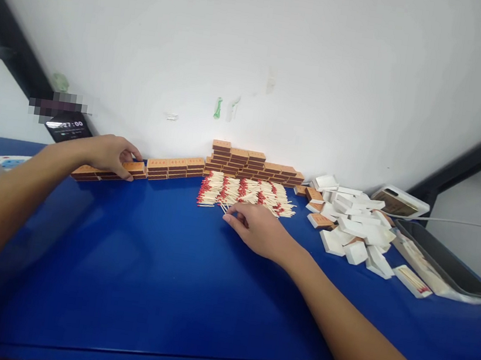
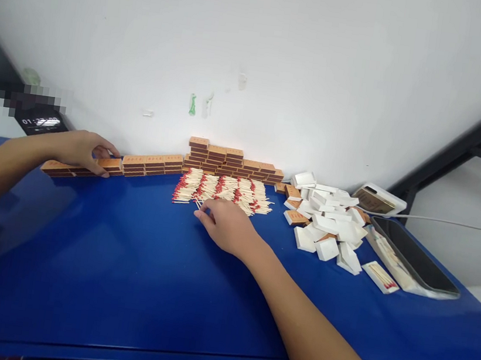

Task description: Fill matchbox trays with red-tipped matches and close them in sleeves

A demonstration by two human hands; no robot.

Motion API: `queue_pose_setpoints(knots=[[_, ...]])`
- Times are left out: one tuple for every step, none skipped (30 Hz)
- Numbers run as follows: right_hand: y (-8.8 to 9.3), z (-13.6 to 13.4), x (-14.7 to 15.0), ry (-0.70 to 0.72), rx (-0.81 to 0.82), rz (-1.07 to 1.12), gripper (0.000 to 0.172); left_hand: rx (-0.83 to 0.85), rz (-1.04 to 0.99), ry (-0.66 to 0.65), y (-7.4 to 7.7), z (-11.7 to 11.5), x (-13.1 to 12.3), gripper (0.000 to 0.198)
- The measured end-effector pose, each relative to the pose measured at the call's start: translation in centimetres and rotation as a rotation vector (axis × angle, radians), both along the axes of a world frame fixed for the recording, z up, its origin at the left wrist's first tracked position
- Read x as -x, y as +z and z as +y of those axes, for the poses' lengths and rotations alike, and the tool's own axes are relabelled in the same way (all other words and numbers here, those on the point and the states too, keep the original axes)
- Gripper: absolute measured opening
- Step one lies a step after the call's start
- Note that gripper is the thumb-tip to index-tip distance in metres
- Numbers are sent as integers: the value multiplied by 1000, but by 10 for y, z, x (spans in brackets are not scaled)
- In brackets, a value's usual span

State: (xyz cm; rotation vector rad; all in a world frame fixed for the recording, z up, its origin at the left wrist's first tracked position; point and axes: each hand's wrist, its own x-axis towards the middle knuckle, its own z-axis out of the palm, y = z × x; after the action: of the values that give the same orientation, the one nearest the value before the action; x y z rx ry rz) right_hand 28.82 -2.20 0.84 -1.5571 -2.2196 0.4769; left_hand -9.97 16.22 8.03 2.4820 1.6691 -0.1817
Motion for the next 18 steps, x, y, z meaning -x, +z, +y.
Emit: queue_pose_setpoints(knots=[[0, 0, 0, -2, 2, 0, 21, 13, 5, 3, -1, -1, 0, 90], [0, 0, 0, -3, 1, 0, 21, 33, 12, 8, -1, -2, -1, 92], [-1, 0, 0, -2, -1, -1, 20, 54, 20, 14, -1, -2, -1, 93], [-1, 0, 0, -2, -5, 0, 20, 65, 25, 16, 0, -3, -2, 94], [-1, 1, 0, -1, -9, 1, 19, 71, 29, 19, 0, -4, -2, 94], [-1, 1, 0, 0, -10, 1, 19, 75, 34, 24, 0, -4, -2, 95], [-1, 1, 0, 0, -9, -1, 19, 77, 40, 31, 0, -4, -3, 95], [-1, 1, 1, -2, -4, -2, 19, 76, 45, 39, -1, -4, -3, 96], [0, 1, 1, -4, 3, -2, 20, 75, 50, 47, -1, -4, -3, 96], [0, 0, 1, -5, 9, -2, 20, 73, 52, 52, -2, -4, -4, 95], [1, 0, 1, -5, 15, -3, 20, 71, 53, 55, -2, -4, -4, 95], [2, 0, 1, -6, 19, -4, 20, 70, 53, 55, -3, -4, -4, 94], [2, 0, 1, -5, 20, -3, 20, 70, 53, 52, -3, -3, -5, 93], [2, 0, 1, -4, 19, -4, 20, 70, 54, 50, -3, -3, -5, 93], [2, 0, 1, -3, 17, -6, 20, 71, 56, 48, -4, -3, -6, 93], [1, 0, 1, -3, 14, -6, 20, 72, 58, 45, -3, -4, -6, 93], [1, 0, 0, -2, 11, -6, 20, 72, 59, 42, -3, -4, -6, 93], [1, 0, 0, 0, 7, -6, 20, 72, 61, 37, -3, -5, -6, 93]])
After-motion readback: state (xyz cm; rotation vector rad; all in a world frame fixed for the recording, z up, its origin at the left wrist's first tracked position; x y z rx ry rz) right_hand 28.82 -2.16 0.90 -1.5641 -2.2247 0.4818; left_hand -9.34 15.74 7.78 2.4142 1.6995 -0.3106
